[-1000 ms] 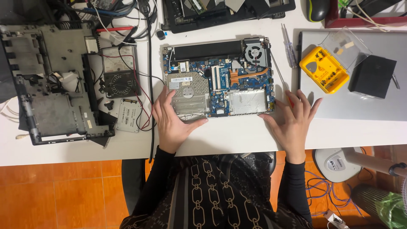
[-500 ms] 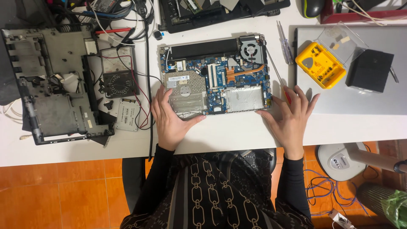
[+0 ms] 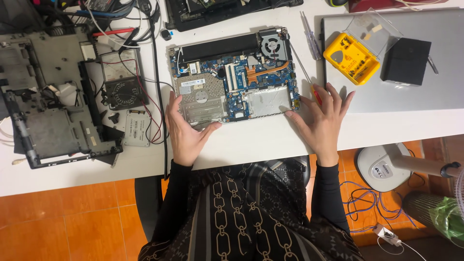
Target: The person works on a laptop at a cluttered workbench. They lift off the bottom cover, set it aside, then remove the hard drive from its bay and handle the drive and caddy, turning them over in their hands while working on the exposed components.
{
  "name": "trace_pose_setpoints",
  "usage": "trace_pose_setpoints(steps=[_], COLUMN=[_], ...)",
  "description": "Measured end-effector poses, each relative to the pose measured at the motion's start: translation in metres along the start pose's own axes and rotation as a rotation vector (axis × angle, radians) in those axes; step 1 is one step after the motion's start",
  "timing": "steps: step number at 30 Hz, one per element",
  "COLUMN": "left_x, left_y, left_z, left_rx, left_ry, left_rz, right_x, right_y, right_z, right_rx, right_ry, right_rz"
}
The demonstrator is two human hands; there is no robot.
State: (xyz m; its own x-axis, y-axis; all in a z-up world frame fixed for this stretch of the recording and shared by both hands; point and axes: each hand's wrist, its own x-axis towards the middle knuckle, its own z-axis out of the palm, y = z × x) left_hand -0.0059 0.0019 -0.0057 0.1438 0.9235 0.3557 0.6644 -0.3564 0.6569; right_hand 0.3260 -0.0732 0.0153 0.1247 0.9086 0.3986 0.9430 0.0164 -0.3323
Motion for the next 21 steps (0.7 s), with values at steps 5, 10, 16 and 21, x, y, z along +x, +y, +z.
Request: trace_pose_setpoints(steps=[5,10,16,21], left_x=[-0.0031,-0.0038,-0.0048,-0.0042], left_y=[0.0003,-0.0009,0.0007,-0.0055], left_z=[-0.0018,-0.0024,-0.0021,-0.002], left_rx=[-0.085,-0.091,-0.14,-0.202], left_ry=[0.008,0.059,0.076,0.075], left_rz=[-0.071,-0.023,-0.044,0.017], right_x=[-0.0008,-0.0021,-0.0028,-0.0031], right_y=[-0.0013,0.0006,0.0043,0.0033], right_z=[-0.0007,0.0014,0.0033,0.0014], right_rx=[0.026,0.041,0.067,0.101], right_ry=[0.005,0.014,0.034,0.036], right_rz=[0.011,0.025,-0.002,0.006])
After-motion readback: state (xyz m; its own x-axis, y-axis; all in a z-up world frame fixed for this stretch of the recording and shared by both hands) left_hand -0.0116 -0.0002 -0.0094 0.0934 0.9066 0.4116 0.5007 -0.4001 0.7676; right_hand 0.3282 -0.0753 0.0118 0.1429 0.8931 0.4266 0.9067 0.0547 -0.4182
